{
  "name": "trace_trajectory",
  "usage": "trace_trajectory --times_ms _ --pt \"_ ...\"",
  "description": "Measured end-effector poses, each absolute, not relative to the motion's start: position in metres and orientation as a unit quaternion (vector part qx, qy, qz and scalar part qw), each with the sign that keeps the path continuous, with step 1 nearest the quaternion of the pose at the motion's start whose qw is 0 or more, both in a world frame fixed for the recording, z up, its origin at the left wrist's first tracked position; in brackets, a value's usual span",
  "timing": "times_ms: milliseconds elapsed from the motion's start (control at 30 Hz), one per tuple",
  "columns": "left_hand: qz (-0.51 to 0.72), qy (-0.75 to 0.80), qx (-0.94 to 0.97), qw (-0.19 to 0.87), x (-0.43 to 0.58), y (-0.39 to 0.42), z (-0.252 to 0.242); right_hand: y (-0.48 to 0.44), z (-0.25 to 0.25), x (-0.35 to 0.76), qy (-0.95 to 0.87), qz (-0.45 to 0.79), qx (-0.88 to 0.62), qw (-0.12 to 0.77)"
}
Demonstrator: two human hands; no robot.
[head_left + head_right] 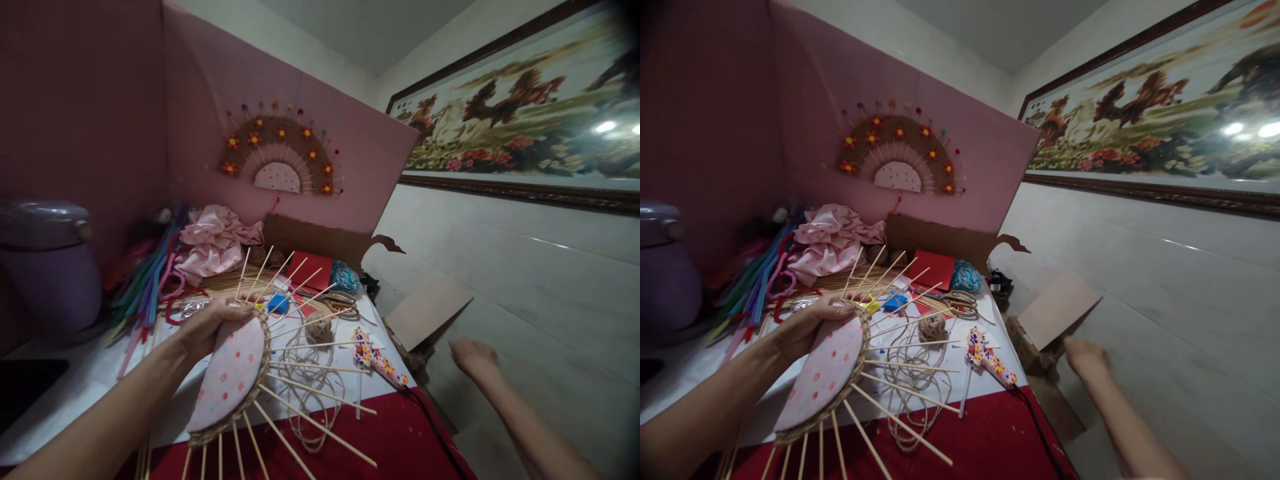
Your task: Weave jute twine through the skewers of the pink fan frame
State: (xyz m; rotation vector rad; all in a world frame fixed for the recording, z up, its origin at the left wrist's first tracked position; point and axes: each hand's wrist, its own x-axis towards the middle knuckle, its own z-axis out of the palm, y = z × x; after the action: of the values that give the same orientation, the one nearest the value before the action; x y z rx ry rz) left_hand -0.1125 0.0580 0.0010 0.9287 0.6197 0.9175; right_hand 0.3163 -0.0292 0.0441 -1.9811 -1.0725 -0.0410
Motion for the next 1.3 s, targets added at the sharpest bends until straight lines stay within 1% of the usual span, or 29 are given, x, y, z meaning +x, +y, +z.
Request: trace_trajectory --times_ms 67,200,233,300,367,467,633,700,933,1300 --pt "0.417 0.286 0.428 0.749 -0.111 0.057 0.0 -0.012 0.046 0.299 -0.456 0.067 -0.779 0.425" --pt "0.417 0.282 0.431 0.749 -0.107 0.053 0.001 0.016 0.048 0.24 -0.539 0.252 -0.673 0.44" --pt "0.416 0.279 0.431 0.75 -0.107 0.052 0.002 0.019 0.048 0.224 -0.56 0.304 -0.631 0.444" --pt "0.412 0.273 0.431 0.755 -0.106 0.05 0.003 0.021 0.044 0.196 -0.558 0.479 -0.484 0.474" --pt "0.409 0.27 0.43 0.758 -0.107 0.049 0.004 0.021 0.036 0.174 -0.534 0.546 -0.418 0.492" --pt "0.407 0.269 0.427 0.761 -0.108 0.048 0.004 0.021 0.023 0.153 -0.515 0.573 -0.398 0.498" --pt "0.414 0.263 0.427 0.76 -0.107 0.048 0.005 0.017 0.009 0.13 -0.505 0.656 -0.356 0.434" --pt "0.416 0.262 0.426 0.76 -0.107 0.046 0.007 0.014 0.008 0.122 -0.494 0.665 -0.35 0.436" --pt "0.418 0.274 0.429 0.752 -0.106 0.044 0.008 0.013 0.006 0.114 -0.473 0.639 -0.349 0.496" --pt "0.404 0.282 0.437 0.753 -0.103 0.046 0.003 0.014 0.001 0.133 -0.496 0.586 -0.423 0.481"
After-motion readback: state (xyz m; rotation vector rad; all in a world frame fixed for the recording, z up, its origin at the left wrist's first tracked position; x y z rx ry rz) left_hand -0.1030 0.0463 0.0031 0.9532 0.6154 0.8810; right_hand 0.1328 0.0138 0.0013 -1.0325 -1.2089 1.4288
